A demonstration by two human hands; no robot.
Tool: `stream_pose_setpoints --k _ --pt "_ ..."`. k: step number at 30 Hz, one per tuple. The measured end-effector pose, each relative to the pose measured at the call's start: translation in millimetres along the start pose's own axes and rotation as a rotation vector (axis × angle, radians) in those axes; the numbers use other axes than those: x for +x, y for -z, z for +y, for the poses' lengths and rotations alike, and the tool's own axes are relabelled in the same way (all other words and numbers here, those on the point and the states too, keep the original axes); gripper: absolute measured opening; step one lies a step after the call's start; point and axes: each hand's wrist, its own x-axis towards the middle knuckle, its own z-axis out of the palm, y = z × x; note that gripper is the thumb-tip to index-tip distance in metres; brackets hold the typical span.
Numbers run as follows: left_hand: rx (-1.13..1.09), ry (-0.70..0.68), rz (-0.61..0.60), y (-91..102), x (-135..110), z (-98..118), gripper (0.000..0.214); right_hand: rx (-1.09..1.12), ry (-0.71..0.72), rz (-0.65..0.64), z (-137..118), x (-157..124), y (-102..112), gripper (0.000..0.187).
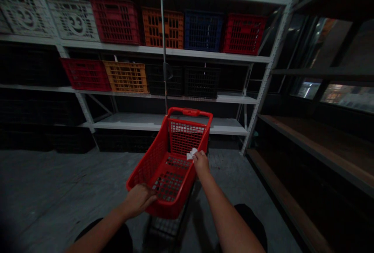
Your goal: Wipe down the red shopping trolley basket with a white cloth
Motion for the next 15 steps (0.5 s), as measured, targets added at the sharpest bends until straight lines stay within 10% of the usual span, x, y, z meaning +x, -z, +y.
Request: stream_pose_setpoints --k 15 --pt "-0.030 0.496 0.085 -16.1 51 50 0.038 0.146 0.099 -0.147 -79 -51 -36 0.024"
